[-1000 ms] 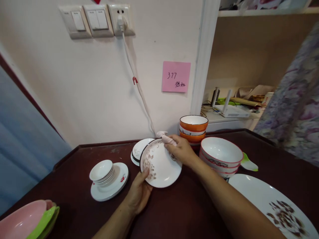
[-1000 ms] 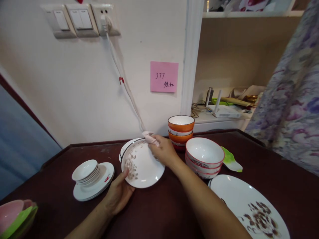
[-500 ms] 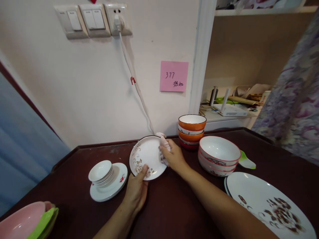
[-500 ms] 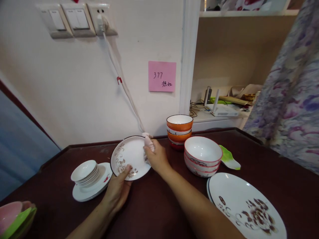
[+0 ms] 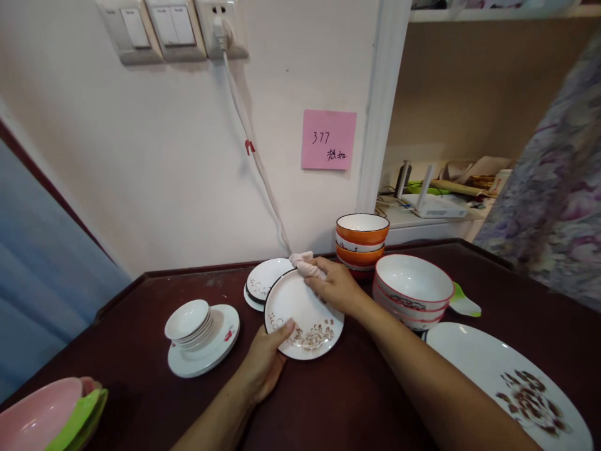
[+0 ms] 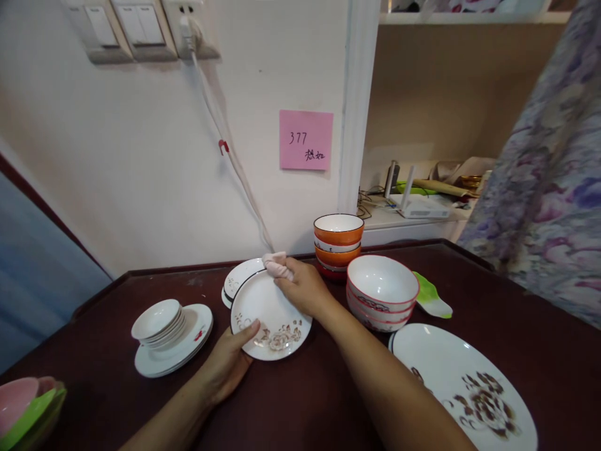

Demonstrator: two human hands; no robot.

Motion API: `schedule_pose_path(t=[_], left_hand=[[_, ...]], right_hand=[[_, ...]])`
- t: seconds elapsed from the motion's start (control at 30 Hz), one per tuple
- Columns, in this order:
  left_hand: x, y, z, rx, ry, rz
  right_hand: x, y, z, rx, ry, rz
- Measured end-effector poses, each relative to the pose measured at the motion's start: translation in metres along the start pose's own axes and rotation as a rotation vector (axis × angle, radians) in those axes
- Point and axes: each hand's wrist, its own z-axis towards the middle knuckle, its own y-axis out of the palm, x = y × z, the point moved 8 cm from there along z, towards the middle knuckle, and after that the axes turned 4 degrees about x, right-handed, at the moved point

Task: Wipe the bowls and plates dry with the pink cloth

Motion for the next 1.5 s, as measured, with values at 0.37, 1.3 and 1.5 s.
schedule_pose_path(t=[0.37,1.3,1.5], left_hand=[[0.031,-0.016,-0.001,0.244,0.341,-0.155],[0.02,-0.014,0.003,0.131,0.167,-0.219],[0.012,-0.006,0.002,0.036,0.126,-0.179]], right_hand=[[0.057,0.051,-0.019,0.237,0.184,0.138],[-0.047,0.099,-0.064,-0.468,-0.589,-0.784],[-0.043,0.07,-0.033,-0.205,-0.459,-0.937]])
